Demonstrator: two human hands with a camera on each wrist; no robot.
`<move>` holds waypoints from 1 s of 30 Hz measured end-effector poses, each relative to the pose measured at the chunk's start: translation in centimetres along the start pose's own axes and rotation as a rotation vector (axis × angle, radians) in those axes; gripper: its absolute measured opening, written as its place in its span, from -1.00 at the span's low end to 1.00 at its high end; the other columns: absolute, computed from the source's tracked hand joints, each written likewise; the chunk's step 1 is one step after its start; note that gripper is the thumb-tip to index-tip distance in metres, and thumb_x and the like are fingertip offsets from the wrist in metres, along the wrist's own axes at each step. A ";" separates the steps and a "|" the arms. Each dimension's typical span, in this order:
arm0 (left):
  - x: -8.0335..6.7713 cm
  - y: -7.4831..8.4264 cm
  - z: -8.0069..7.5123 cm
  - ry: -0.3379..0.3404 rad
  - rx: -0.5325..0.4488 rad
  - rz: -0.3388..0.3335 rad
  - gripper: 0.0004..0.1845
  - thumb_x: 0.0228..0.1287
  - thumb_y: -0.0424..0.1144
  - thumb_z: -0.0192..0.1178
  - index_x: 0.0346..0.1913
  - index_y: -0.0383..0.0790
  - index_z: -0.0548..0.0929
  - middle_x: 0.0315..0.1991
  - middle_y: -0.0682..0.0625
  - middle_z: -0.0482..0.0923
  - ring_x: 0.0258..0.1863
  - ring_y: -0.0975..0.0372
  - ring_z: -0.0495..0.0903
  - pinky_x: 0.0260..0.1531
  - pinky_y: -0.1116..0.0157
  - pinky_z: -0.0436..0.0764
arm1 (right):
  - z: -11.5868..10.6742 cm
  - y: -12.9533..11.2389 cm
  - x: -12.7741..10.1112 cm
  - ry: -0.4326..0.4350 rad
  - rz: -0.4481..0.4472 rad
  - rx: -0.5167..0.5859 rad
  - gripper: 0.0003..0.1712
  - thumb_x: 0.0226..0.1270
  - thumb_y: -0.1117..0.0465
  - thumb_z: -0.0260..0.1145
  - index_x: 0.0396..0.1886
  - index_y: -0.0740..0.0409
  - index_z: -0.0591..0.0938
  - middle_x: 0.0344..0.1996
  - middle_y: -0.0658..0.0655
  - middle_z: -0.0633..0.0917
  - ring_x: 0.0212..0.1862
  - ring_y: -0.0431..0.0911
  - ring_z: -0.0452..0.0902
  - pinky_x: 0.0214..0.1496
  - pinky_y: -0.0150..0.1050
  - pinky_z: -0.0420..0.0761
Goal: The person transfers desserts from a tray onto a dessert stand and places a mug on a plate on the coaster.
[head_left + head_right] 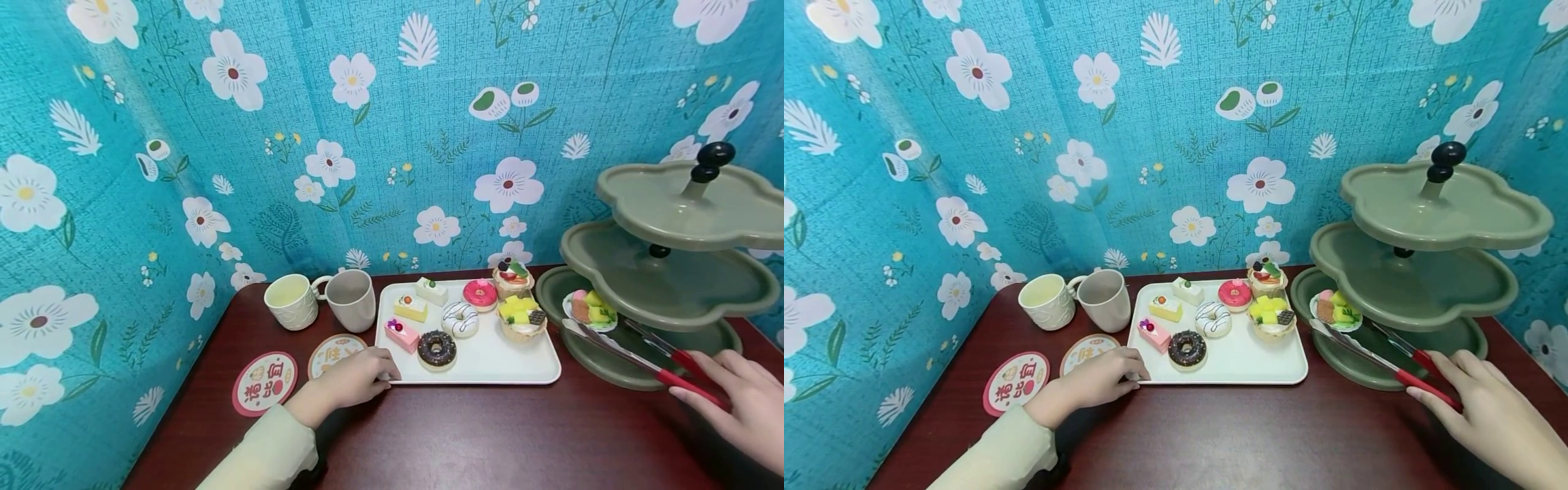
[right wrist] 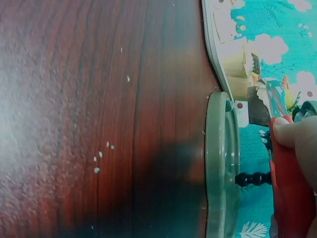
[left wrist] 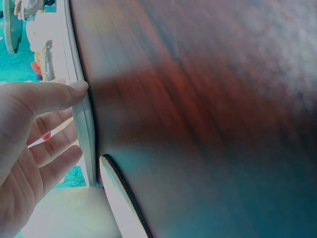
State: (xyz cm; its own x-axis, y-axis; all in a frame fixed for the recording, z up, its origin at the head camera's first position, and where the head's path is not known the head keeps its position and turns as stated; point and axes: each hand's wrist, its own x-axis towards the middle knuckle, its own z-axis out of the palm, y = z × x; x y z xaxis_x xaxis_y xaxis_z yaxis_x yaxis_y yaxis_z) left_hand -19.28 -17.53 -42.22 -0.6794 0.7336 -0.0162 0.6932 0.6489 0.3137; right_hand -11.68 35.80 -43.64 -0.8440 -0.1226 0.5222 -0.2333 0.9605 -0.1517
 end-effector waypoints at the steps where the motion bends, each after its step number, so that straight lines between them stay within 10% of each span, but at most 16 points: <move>1: 0.0 0.0 0.0 0.000 0.000 0.000 -0.85 0.25 -0.46 0.38 -0.18 -0.17 0.80 -0.24 0.07 0.63 -0.21 0.32 0.56 -0.11 0.37 0.59 | 0.1 0.1 0.0 0.001 -0.006 -0.001 0.27 0.07 -0.69 -0.02 -0.19 0.59 0.62 -0.46 0.17 0.43 -0.44 0.07 0.30 -0.47 -0.17 0.22; 30: -0.1 0.1 0.0 0.001 -0.012 -0.011 -0.84 0.27 -0.45 0.38 -0.17 -0.16 0.80 -0.23 0.08 0.63 -0.20 0.32 0.56 -0.10 0.36 0.59 | 2.6 2.1 2.0 -0.077 -0.034 -0.011 -0.04 0.28 -0.36 0.35 -0.16 0.64 0.62 -0.35 0.39 0.51 -0.39 0.21 0.39 -0.34 0.16 0.40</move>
State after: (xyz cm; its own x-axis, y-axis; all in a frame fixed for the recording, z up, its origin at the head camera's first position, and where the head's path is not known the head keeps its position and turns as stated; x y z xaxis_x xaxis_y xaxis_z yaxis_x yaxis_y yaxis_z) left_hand -19.18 -17.54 -42.18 -0.6874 0.7260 -0.0193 0.6824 0.6548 0.3248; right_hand -15.12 36.93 -45.13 -0.8706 -0.1735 0.4605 -0.2573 0.9582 -0.1254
